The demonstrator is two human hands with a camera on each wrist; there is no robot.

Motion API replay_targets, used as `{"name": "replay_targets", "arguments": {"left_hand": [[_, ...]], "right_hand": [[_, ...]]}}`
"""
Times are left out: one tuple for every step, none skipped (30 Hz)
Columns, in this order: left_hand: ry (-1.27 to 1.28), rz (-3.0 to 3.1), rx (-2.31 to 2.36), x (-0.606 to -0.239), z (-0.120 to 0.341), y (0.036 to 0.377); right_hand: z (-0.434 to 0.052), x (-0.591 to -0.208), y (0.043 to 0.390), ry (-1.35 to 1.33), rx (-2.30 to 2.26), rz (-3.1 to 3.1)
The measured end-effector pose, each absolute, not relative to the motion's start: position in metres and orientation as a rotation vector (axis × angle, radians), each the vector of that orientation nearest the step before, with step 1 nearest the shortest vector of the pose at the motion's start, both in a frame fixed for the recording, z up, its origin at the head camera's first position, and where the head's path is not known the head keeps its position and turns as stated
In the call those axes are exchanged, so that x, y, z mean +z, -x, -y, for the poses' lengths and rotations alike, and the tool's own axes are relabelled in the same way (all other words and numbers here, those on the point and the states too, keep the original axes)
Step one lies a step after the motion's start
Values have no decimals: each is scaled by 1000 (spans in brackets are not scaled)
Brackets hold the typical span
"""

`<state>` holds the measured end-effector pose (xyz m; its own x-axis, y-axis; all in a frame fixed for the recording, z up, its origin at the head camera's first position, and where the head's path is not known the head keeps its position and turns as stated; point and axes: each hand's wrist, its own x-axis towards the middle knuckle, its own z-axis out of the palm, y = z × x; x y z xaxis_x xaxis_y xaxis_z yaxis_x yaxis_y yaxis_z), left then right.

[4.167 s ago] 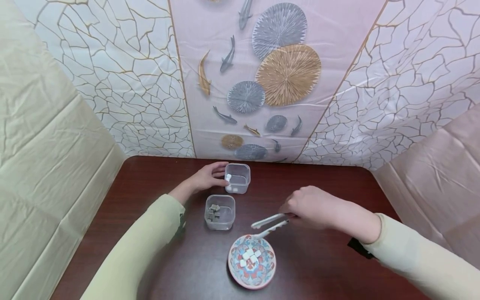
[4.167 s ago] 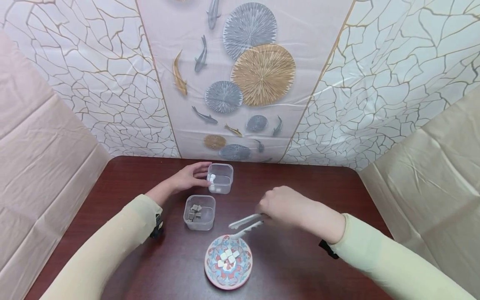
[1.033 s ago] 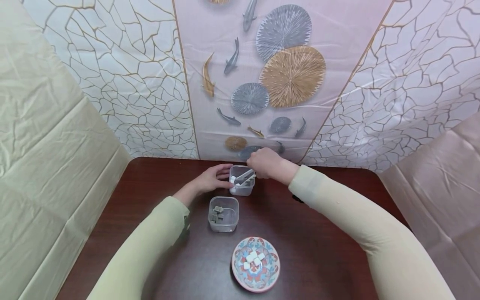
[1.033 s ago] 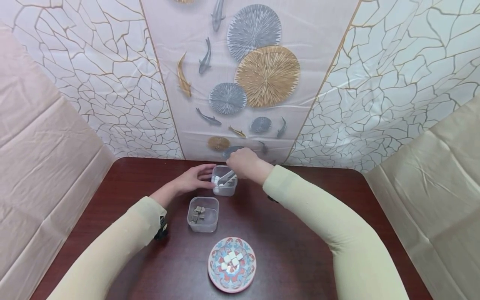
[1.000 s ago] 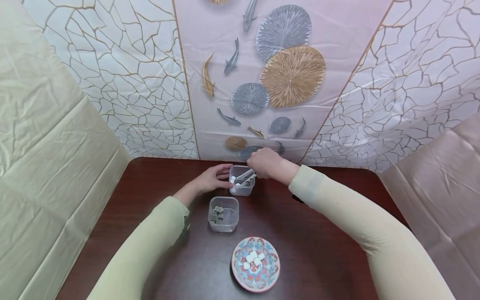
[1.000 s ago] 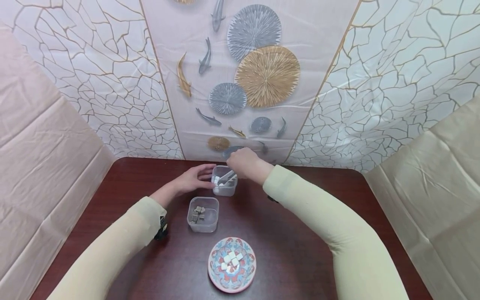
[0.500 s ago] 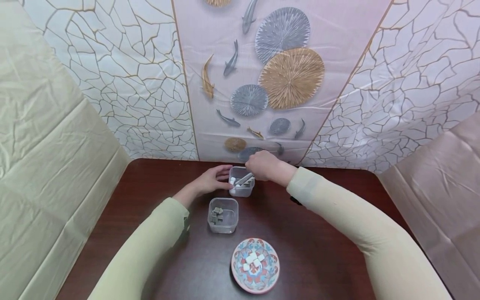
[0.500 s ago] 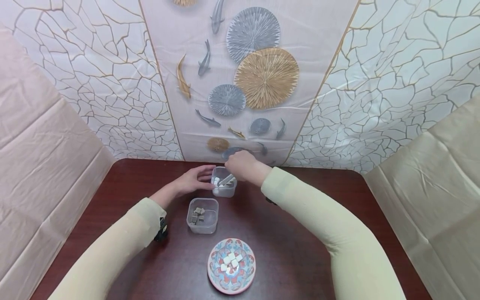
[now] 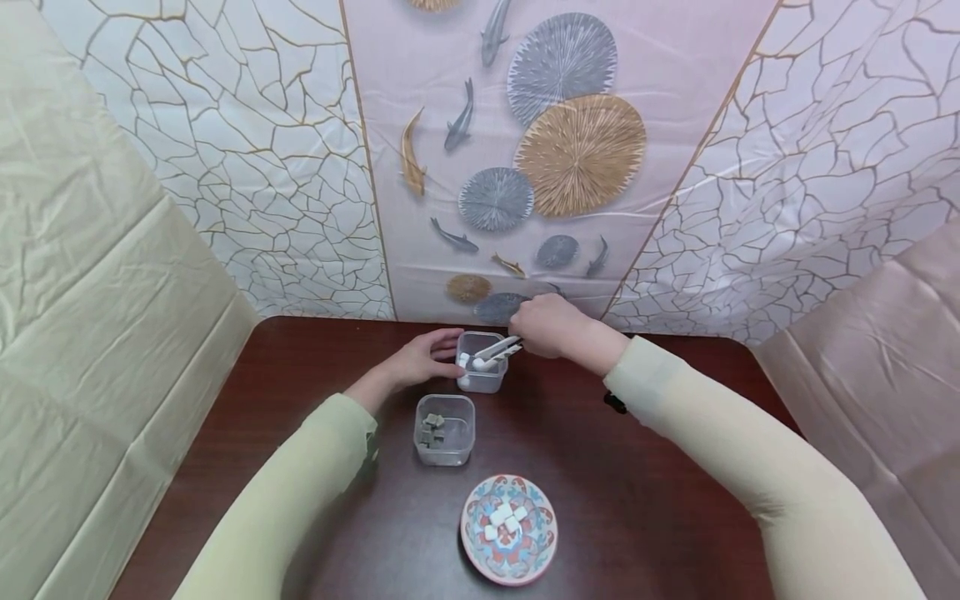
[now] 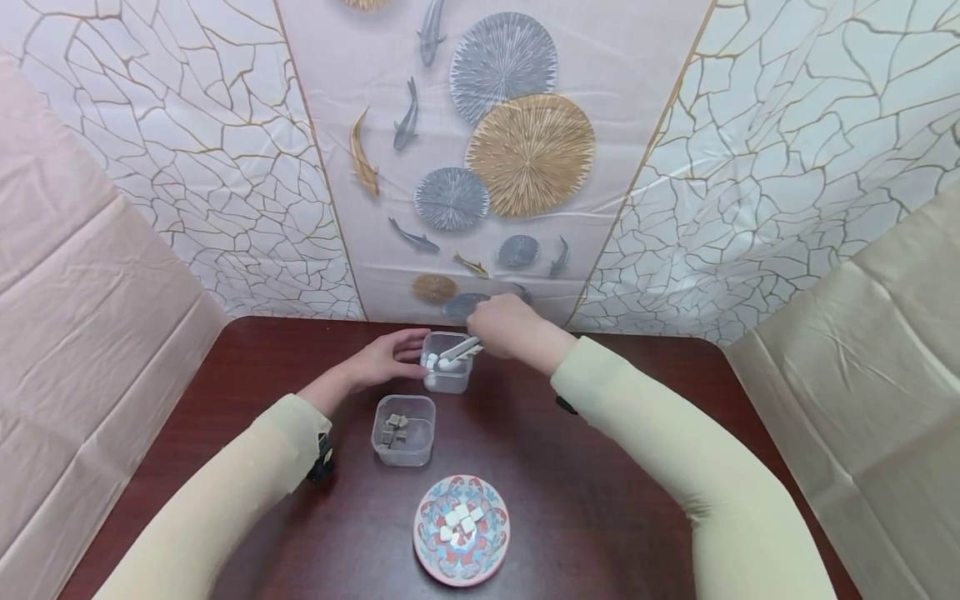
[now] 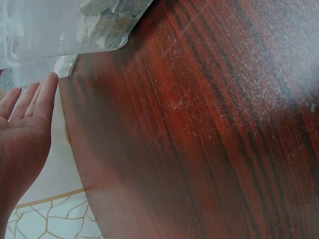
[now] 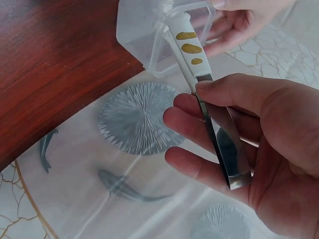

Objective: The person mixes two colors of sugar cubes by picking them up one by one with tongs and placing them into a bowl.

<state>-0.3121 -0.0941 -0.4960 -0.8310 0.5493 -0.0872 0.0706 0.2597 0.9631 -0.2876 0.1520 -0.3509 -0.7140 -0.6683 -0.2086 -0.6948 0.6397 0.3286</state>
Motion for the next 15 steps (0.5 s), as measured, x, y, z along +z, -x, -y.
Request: {"name": "replay_targets", "arguments": {"left_hand": [[-563,-2131,1597,-496,95,312],[-565,-2134,1595,-496,95,312],[-565,-2136,1595,-496,95,311],[-563,-2135,1597,-495,95,311],[-563,-2136,1596,-496,95,311],[-563,-2140,1593,-496,95,311],[-564,-2142,1590,-496,95,311],[-566,-2141,1589,-497,95,311],[-565,-2141,1588,-498,95,312],[-564,-2141,1588,-498,95,313],[-563,-2144,1585,-499,95,313],[-561,-2150,1582,-499,95,314],[-560,-2150,1583,-500,95,314],[-559,-2148,1587,-500,95,315],[-559,-2151,1586,-500,95,315]], "right_hand": [[-155,-350,286,1168,587,-2795],[-158,-349,285,1178,574,-2806],[-161,-348,283,1187,562,-2814],[-164,-346,281,1192,549,-2819],[-166,-345,279,1194,533,-2823],[-169,-343,278,1209,522,-2826],[-172,-341,276,1220,503,-2828],[-175,-339,273,1236,483,-2831],[-177,-337,271,1252,463,-2832],[-180,-335,268,1272,441,-2834],[-183,-332,265,1285,417,-2834],[-186,-330,262,1299,393,-2831],[-189,-328,258,1305,362,-2827],[-192,-326,255,1312,334,-2823],[-195,-324,251,1317,309,-2819]]}}
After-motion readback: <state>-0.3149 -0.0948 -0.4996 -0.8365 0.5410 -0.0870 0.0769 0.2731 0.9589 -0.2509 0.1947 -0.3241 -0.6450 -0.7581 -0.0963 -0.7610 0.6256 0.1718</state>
